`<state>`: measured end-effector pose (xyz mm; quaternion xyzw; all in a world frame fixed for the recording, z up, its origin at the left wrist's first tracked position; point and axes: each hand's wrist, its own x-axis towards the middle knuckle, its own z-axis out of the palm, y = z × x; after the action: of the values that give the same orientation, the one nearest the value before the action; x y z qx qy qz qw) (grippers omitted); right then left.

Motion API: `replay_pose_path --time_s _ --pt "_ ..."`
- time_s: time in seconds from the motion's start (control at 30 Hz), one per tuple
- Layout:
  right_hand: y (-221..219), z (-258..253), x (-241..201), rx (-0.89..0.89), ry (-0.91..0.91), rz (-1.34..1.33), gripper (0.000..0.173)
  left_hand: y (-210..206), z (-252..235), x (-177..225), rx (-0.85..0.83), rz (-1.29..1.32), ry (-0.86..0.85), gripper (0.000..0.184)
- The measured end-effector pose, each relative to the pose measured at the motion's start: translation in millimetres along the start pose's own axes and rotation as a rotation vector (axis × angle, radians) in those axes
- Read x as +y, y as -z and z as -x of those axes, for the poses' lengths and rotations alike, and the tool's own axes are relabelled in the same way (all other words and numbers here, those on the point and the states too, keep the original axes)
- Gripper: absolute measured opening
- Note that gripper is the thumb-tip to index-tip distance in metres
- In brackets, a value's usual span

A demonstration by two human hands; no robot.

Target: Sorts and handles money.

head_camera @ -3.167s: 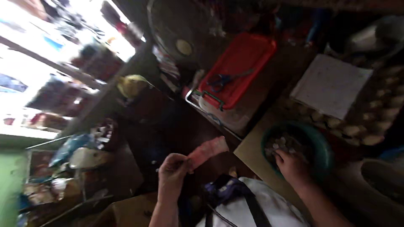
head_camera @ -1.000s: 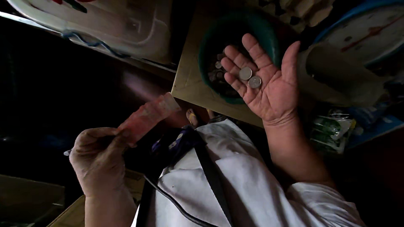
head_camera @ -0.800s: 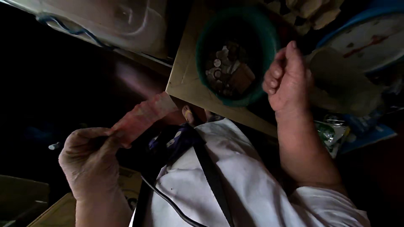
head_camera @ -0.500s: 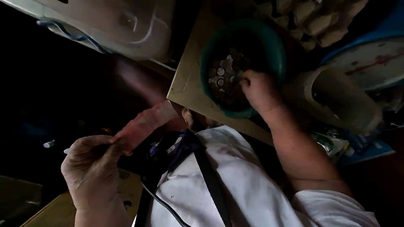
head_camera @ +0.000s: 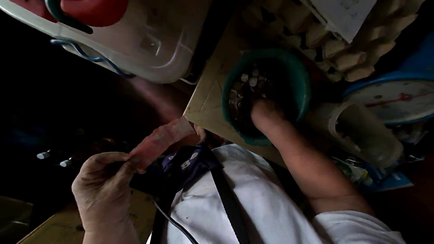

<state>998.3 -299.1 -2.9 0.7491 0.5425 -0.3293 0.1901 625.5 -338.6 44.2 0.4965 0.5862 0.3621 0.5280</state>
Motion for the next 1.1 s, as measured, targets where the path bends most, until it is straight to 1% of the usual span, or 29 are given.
replay_pose_path --time_s 0.03,0.1,0.17,0.2,0.27,0.33,0.43,0.53,0.57,0.6,0.63,0.67,0.7,0.77,0.83,0.87,0.93,1.03,1.1 --pt "-4.7 4.8 0.1 0.0 0.035 0.009 0.044 -0.1 -1.1 0.6 0.001 -0.003 0.006 0.023" --pt "-13.2 12.6 3.3 0.021 0.107 0.051 0.041 -0.6 -2.8 1.3 0.009 0.006 0.016 0.023" --pt "-13.1 20.0 7.4 0.031 0.166 0.047 0.028 -0.3 -3.0 1.0 0.015 0.001 0.022 0.023" --pt "-11.3 21.8 10.0 0.011 0.187 0.045 0.026 -0.6 -2.9 1.1 0.016 -0.002 0.025 0.023" --pt "-9.6 19.4 17.9 0.03 0.225 -0.021 0.022 -2.7 -3.6 1.9 0.017 0.01 0.032 0.023" --pt "1.6 11.3 20.0 0.044 0.163 -0.083 0.023 -6.2 -4.3 3.4 0.017 0.028 0.037 0.023" --pt "20.2 -10.3 15.7 0.095 0.032 -0.088 0.026 -9.6 -5.0 4.0 0.009 0.019 0.034 0.025" --pt "29.9 -26.3 4.9 0.123 0.004 -0.085 0.029 -8.5 -3.8 2.7 -0.004 0.0 0.019 0.025" --pt "27.3 -32.3 3.3 0.143 0.009 -0.068 0.028 -8.5 -3.0 2.9 -0.007 0.003 0.017 0.025" --pt "18.4 -42.0 6.7 0.205 0.029 -0.041 0.026 -8.7 -2.2 2.6 -0.007 0.004 0.016 0.025" --pt "2.1 -56.7 16.3 0.318 0.068 -0.011 0.025 -8.6 -1.1 1.9 -0.007 0.005 0.016 0.025" --pt "-9.1 -67.3 23.6 0.383 0.086 0.007 0.026 -8.0 -0.1 0.8 -0.007 0.008 0.011 0.025" --pt "-14.1 -72.3 28.2 0.404 0.089 0.01 0.027 -6.4 1.4 -0.9 -0.005 0.012 0.004 0.025" --pt "-10.3 -65.0 31.2 0.369 0.066 -0.025 0.028 -1.8 5.3 -4.4 0.003 0.013 -0.002 0.026" --pt "9.7 -43.2 25.5 0.238 -0.028 -0.099 0.032 -1.8 7.9 -3.0 0.027 0.004 0.018 0.026" --pt "16.7 -34.7 25.0 0.2 -0.068 -0.122 0.033 -3.7 9.1 -0.1 0.042 0.0 0.037 0.026" --pt "20.0 -26.9 29.0 0.195 -0.109 -0.126 0.033 -6.3 11.1 2.3 0.056 -0.009 0.063 0.027" --pt "18.2 -22.6 25.8 0.21 -0.094 -0.09 0.032 -5.8 10.5 -1.0 0.027 -0.012 0.04 0.027" --pt "14.8 -20.5 19.4 0.194 -0.028 -0.087 0.029 -5.9 9.1 -1.0 0.018 -0.014 0.034 0.028"
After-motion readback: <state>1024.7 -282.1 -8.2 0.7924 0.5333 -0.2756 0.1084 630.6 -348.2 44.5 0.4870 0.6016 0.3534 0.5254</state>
